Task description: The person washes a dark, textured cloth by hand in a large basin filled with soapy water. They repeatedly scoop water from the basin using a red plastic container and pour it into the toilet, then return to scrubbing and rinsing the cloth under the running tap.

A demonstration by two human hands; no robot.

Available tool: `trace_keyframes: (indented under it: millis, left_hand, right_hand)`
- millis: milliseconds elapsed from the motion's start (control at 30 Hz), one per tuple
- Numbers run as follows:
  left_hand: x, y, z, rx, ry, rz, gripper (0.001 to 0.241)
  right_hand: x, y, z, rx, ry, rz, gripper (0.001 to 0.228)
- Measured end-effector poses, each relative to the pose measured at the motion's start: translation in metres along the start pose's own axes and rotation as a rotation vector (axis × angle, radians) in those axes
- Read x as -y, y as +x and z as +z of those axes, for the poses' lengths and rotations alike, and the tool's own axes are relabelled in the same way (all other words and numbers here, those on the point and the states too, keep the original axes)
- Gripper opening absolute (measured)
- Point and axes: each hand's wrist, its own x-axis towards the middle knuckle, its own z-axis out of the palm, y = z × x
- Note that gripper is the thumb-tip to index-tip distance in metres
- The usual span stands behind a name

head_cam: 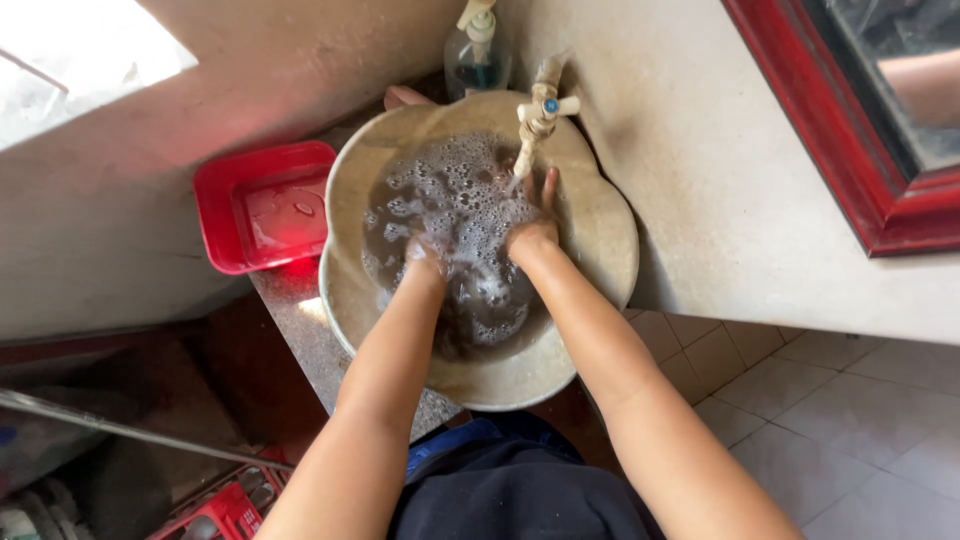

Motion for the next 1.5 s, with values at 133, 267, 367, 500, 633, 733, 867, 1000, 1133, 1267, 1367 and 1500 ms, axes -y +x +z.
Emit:
trace_keyframes:
  millis: [133,267,367,500,633,733,867,1000,1133,1267,1367,1500]
  left_hand:
    - [-0.008,0.015,0.023,-0.475,0.107,0.291,0.028]
    - [-0.015,0.032,-0.003,-1.468,0.107,0.431,0.035]
    - [-0.022,-0.092,-0.125,-0.495,-0.02,0.231,0.055]
    - [-0.049,-0.136,-0.182,-0.113,-0.013,0.037,0.051]
    - [-0.052,-0.15,-0.173,0.118,0.097,0.084,0.057]
    - [-0.064,-0.197,-0.222,0.078,-0.132,0.144,0.055]
    - [-0.07,-0.279,-0.303,-0.049,-0.912,0.221,0.065]
    - [-0.093,-0.31,-0.324,-0.041,-0.966,0.117,0.086]
    - [-0.089,-0.303,-0.323,-0.212,-1.035,0.055,0.058]
    - [-0.07,-0.294,-0.331,-0.137,-1.095,0.014,0.054]
    - [-0.054,-0.261,-0.304,-0.172,-0.898,-0.127,0.038]
    - [-0.069,-0.231,-0.276,-0.349,-0.594,-0.244,0.046]
  right_hand:
    - [-0.01,-0.007,0.005,-0.291,0.041,-0.122,0.068]
    - [-0.021,-0.01,0.042,-0.451,0.216,-0.292,0.091]
    - [-0.017,-0.017,0.071,-0.463,0.301,-0.348,0.087]
    - [-0.02,-0.039,0.106,-0.422,0.155,-0.378,0.096]
    - [-0.031,-0.054,0.108,-0.392,0.058,-0.48,0.037]
    - [-0.035,-0.061,0.098,-0.479,0.302,-0.475,0.036]
    - [-0.036,-0.107,0.043,-0.568,1.006,-0.363,0.065]
    - [-0.03,-0.105,0.004,-0.362,1.351,-0.269,0.064]
    - [-0.039,-0.149,-0.046,-0.295,1.287,-0.455,0.054]
    - [-0.062,-0.111,-0.036,-0.21,1.4,-0.614,0.07]
    - [-0.059,-0.107,-0.042,-0.322,1.123,-0.287,0.044]
    - [-0.037,-0.052,0.013,-0.405,0.863,-0.096,0.016]
